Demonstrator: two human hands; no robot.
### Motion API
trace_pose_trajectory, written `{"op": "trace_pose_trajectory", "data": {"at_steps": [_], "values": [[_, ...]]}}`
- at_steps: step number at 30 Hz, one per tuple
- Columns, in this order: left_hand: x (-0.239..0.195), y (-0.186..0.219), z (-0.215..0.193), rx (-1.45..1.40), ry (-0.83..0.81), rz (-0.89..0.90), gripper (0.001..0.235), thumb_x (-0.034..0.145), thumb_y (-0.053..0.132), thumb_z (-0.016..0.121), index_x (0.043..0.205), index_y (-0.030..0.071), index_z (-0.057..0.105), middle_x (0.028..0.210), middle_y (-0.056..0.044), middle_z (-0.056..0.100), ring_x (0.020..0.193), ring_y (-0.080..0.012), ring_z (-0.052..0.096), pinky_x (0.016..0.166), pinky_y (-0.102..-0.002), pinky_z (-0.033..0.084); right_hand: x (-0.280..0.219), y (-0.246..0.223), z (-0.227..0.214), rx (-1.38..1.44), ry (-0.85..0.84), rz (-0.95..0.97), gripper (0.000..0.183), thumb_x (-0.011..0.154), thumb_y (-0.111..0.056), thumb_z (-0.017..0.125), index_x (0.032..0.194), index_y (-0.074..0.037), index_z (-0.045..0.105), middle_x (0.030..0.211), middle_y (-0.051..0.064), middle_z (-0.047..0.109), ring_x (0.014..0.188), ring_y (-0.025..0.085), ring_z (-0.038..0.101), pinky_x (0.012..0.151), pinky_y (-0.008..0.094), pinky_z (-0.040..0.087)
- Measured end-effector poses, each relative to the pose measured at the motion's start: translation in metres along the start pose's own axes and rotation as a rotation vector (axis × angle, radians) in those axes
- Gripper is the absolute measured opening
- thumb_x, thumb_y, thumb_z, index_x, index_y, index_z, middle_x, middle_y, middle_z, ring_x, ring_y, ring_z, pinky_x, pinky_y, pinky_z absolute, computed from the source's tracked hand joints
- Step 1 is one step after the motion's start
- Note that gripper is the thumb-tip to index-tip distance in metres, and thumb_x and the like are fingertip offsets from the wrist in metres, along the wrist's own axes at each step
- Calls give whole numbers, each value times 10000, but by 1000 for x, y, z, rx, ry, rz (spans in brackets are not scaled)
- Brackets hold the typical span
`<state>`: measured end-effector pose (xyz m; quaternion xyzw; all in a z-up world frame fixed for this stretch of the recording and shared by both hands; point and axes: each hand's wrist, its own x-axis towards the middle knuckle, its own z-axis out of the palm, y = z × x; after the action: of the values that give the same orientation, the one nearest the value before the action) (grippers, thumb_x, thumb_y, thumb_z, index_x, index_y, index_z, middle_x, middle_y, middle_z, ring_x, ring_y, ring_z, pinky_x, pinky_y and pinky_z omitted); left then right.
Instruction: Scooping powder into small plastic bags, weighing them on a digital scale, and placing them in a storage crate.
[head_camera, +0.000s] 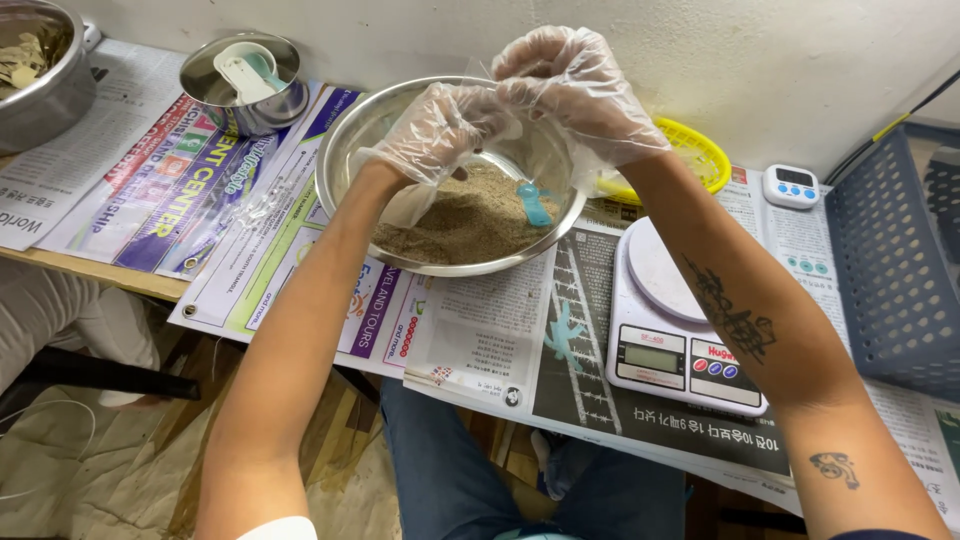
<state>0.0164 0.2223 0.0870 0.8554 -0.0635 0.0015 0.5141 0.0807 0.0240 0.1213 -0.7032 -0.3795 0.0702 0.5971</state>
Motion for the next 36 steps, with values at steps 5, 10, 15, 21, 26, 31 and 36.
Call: {"op": "trace_pose_trajectory", "data": {"at_steps": [5, 10, 15, 21, 26, 31, 36], "values": [[-4, 20, 1, 56, 37, -37, 330, 917, 401, 728, 1033, 92, 750, 754, -67, 712, 617, -117, 681, 437, -234, 605, -1, 0, 2, -16, -28, -106, 133, 888, -35, 801, 931, -119, 707, 951, 1, 721, 878, 96, 690, 809, 209, 602], [4, 10, 7, -54, 17, -174, 439, 952, 496, 606, 1110, 89, 658, 818, -27, 650, 609, -107, 631, 426, -201, 471, -3, 0, -1, -208, -3, -260, 149, 894, 47, 774, 937, -73, 697, 1052, 58, 703, 918, 148, 686, 809, 254, 618], [-6, 16, 10, -39, -22, 30, 334, 1012, 460, 535, 1012, 134, 607, 780, -19, 672, 560, -102, 666, 418, -193, 490, -12, 1, 0, -345, 49, -447, 363, 839, -17, 896, 1083, -107, 643, 1087, 47, 667, 909, 182, 649, 778, 281, 575], [-15, 24, 16, -99, -20, 31, 329, 1006, 448, 535, 995, 127, 602, 799, -16, 693, 568, -95, 665, 407, -195, 474, -15, 10, 9, -316, 143, -548, 334, 812, 186, 709, 1069, -23, 662, 1022, 102, 660, 909, 194, 645, 772, 272, 589], [-23, 34, 17, -213, -52, 4, 400, 941, 515, 512, 1075, 142, 568, 826, -50, 676, 574, -117, 662, 406, -210, 470, -12, 14, 11, -288, 204, -519, 242, 862, 142, 733, 976, -66, 686, 924, 68, 675, 780, 148, 644, 623, 246, 551], [-5, 12, 20, -257, 47, 63, 207, 1044, 64, 437, 1021, 37, 641, 863, -143, 788, 678, -213, 796, 435, -265, 597, -11, 14, 14, -191, 245, -460, 324, 824, 170, 699, 1065, -45, 684, 926, 66, 708, 802, 138, 682, 654, 230, 630], [20, -24, 28, -192, 297, 234, 108, 857, 157, 853, 826, 99, 767, 782, -56, 761, 678, -123, 739, 487, -202, 625, -7, 21, 15, -101, 249, -316, 266, 832, 106, 720, 1035, -64, 702, 859, 65, 702, 641, 98, 620, 455, 208, 541]]}}
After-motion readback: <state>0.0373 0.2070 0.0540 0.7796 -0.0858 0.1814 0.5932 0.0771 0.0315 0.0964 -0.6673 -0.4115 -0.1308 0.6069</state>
